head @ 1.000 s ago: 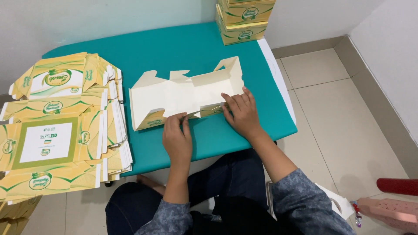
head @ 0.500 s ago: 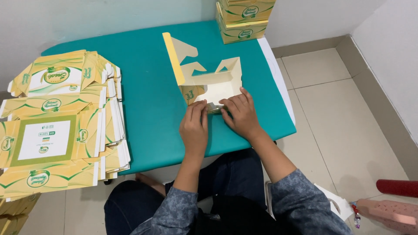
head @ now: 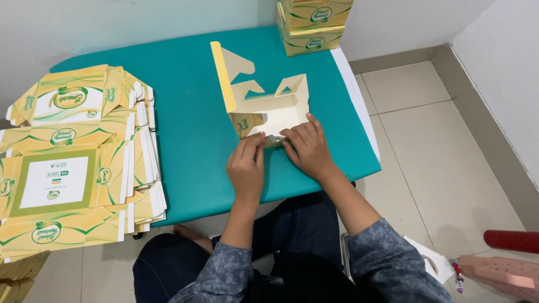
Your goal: The person folds a flat cardboard sheet into a box by creasing the sides and tucking the flaps into slots. The person then closes the lid to complete the box assembly.
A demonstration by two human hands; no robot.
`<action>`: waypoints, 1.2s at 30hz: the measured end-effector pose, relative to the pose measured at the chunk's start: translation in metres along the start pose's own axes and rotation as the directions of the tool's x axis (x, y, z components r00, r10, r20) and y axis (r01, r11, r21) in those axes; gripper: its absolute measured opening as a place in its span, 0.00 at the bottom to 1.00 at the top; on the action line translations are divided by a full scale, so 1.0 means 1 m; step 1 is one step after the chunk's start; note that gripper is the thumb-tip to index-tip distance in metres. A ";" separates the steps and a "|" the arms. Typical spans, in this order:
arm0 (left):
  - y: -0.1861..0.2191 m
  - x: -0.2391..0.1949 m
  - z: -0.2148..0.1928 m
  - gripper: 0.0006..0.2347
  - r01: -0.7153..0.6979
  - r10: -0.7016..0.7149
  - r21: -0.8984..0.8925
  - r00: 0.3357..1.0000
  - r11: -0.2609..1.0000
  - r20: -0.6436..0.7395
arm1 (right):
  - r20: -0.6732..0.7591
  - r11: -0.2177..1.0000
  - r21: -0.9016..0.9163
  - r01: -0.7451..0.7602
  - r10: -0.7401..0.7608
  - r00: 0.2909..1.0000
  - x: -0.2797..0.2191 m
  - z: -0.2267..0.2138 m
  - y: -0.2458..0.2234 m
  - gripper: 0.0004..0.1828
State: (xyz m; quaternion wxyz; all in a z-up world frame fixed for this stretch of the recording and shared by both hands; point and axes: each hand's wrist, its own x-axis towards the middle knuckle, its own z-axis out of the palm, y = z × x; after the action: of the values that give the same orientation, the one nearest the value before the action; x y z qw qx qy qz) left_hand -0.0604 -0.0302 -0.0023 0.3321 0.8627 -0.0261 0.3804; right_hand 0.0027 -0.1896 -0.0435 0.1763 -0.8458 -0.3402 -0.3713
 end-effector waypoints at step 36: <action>-0.041 -0.001 -0.016 0.05 -0.022 0.018 0.069 0.997 0.997 0.070 | -0.054 0.892 0.357 -0.276 0.315 0.948 0.007 -0.025 0.004 0.24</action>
State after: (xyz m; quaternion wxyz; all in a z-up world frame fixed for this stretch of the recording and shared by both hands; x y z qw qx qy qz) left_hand -0.0595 0.0110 -0.0175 0.2967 0.8863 -0.0330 0.3540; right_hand -0.0035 -0.2033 -0.0224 0.3946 -0.8217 -0.2570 -0.3209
